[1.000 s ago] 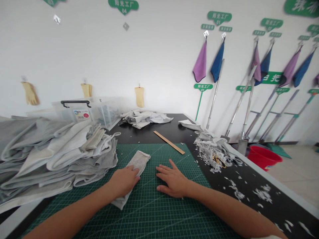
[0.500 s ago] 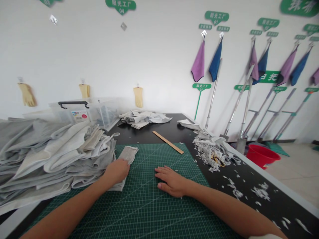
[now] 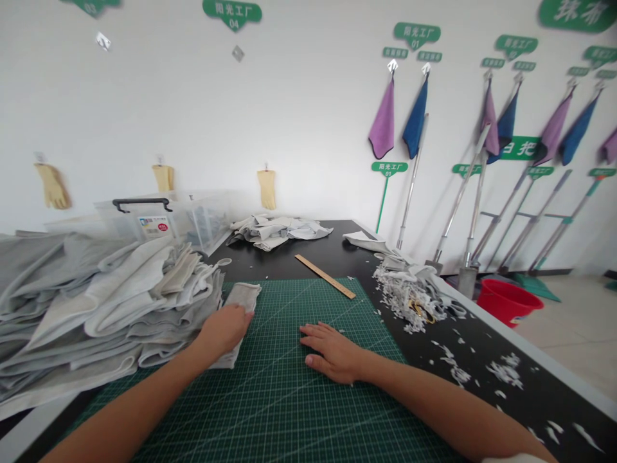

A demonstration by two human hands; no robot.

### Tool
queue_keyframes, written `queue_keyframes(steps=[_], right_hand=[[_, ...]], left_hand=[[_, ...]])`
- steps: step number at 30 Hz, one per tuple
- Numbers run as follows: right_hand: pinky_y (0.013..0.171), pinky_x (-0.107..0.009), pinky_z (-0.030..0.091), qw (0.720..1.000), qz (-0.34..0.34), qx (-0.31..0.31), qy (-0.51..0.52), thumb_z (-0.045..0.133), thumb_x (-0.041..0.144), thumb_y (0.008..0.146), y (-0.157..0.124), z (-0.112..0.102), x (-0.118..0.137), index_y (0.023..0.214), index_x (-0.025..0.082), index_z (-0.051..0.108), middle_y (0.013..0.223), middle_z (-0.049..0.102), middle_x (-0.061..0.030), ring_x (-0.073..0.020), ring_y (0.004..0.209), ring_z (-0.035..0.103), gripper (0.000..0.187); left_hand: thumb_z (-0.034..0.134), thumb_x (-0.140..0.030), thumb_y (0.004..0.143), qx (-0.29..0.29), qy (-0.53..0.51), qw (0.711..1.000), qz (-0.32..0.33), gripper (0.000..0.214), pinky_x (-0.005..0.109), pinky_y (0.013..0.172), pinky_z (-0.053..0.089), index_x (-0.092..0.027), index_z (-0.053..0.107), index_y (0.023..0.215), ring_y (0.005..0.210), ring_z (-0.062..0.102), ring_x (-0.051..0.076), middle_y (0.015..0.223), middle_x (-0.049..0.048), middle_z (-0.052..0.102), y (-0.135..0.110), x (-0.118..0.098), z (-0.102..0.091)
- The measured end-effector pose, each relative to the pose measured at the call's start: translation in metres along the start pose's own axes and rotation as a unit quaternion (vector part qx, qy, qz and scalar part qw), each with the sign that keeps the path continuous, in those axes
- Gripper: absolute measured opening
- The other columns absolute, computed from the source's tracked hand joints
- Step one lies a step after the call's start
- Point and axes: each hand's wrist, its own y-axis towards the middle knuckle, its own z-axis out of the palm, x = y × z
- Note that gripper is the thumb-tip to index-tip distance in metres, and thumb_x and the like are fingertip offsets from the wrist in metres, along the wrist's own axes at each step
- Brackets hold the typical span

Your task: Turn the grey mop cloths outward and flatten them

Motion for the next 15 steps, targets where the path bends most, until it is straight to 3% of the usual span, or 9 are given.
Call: queue_keyframes(steps=[4, 7, 12, 15], right_hand=[[0.110, -0.046, 0.016, 1.000, 0.000, 0.000, -0.003, 0.028, 0.049, 0.095, 0.000, -0.001, 0.001, 0.134, 0.014, 0.046, 0.144, 0.035, -0.0138, -0.0253, 0.134, 0.028, 0.056], [0.110, -0.046, 0.017, 1.000, -0.001, -0.003, -0.006, 0.027, 0.049, 0.095, 0.000, -0.001, 0.001, 0.133, 0.014, 0.046, 0.143, 0.037, -0.0139, -0.0252, 0.134, 0.029, 0.056], [0.110, -0.046, 0.017, 1.000, -0.002, -0.005, -0.005, 0.027, 0.048, 0.095, 0.000, 0.000, 0.001, 0.133, 0.014, 0.047, 0.143, 0.036, -0.0141, -0.0250, 0.134, 0.029, 0.055], [0.110, -0.045, 0.018, 1.000, -0.001, -0.008, -0.006, 0.026, 0.047, 0.095, -0.001, 0.001, 0.001, 0.132, 0.014, 0.048, 0.143, 0.037, -0.0142, -0.0248, 0.133, 0.030, 0.054]], left_hand=[[0.039, -0.033, 0.094, -0.076, -0.007, 0.994, 0.078, 0.031, 0.041, 0.091, 0.040, -0.013, 0.062, 0.099, 0.105, 0.055, 0.028, 0.103, 0.0141, 0.063, -0.008, -0.018, -0.002], [0.047, -0.030, 0.090, -0.081, -0.028, 0.988, 0.132, 0.030, 0.040, 0.098, 0.037, -0.013, 0.058, 0.112, 0.118, 0.047, 0.027, 0.116, 0.0127, 0.059, -0.015, -0.030, 0.007], [0.043, -0.022, 0.090, -0.112, -0.012, 0.979, 0.167, 0.031, 0.045, 0.101, 0.034, -0.011, 0.056, 0.116, 0.124, 0.040, 0.030, 0.123, 0.0150, 0.056, -0.025, -0.045, 0.017], [0.041, -0.017, 0.092, -0.125, -0.010, 0.966, 0.224, 0.029, 0.046, 0.103, 0.033, -0.010, 0.057, 0.115, 0.126, 0.039, 0.029, 0.122, 0.0143, 0.057, -0.027, -0.050, 0.018]])
